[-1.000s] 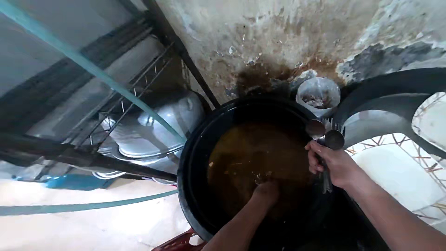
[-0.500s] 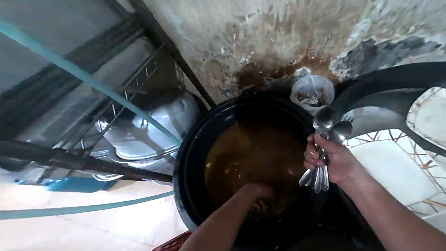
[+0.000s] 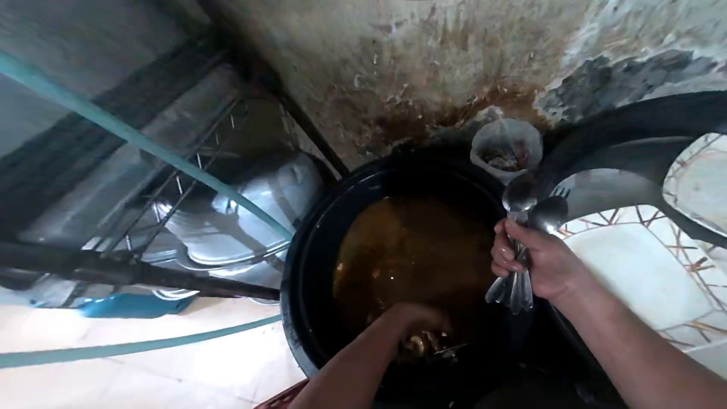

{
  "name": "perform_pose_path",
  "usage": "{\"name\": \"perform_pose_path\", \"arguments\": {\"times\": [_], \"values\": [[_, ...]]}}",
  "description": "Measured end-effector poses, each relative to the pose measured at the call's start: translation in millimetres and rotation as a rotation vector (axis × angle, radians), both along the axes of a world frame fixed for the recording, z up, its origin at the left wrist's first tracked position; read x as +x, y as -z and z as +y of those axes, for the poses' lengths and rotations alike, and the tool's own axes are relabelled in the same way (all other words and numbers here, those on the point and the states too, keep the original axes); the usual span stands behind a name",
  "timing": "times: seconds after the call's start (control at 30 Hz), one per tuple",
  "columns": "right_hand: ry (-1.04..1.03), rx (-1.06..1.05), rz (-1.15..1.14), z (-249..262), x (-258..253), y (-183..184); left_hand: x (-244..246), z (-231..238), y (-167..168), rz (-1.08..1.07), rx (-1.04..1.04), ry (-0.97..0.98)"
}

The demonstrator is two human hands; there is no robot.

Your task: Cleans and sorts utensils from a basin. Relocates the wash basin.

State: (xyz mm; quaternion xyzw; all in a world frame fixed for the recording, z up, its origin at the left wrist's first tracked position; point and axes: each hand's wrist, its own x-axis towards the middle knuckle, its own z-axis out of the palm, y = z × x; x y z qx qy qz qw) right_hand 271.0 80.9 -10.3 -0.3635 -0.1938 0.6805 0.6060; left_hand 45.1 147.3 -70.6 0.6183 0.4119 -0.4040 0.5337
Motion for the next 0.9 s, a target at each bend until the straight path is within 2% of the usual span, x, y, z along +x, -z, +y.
{"name": "perform_pose_path", "arguments": {"times": [0.07,0.23,0.3,0.37,0.43,0.5,0.6,0.7,0.9], "values": [[-0.002,-0.003,-0.009,0.9,-0.5,-0.6,7.4,-4.0,-2.7,-0.04,-0.009,-0.014],[-0.018,0.007,-0.035,1.5,0.2,1.7,25.7,-7.7,-5.8,-0.223,0.034,0.296],[-0.01,0.024,-0.047,1.7,0.2,3.1,25.0,1.1,-21.4,-0.269,0.034,0.195],[-0.002,0.036,-0.078,2.0,-0.6,3.4,12.7,15.0,-25.5,-0.344,0.024,-0.118],[0.013,0.028,-0.099,1.4,-1.5,2.1,-3.9,29.8,-17.0,-0.464,0.001,-0.395],[0.021,0.023,-0.107,1.7,-1.8,1.6,-14.7,38.7,-6.6,-0.446,0.009,-0.499],[0.025,0.034,-0.113,2.1,-2.4,1.6,-23.0,42.5,1.7,-0.35,0.035,-0.518],[0.019,0.031,-0.137,1.7,-2.0,1.4,-30.8,44.0,15.5,-0.351,0.059,-0.491],[0.021,0.013,-0.171,2.0,-2.4,0.7,-36.7,41.7,4.6,-0.282,0.135,-0.419]]}}
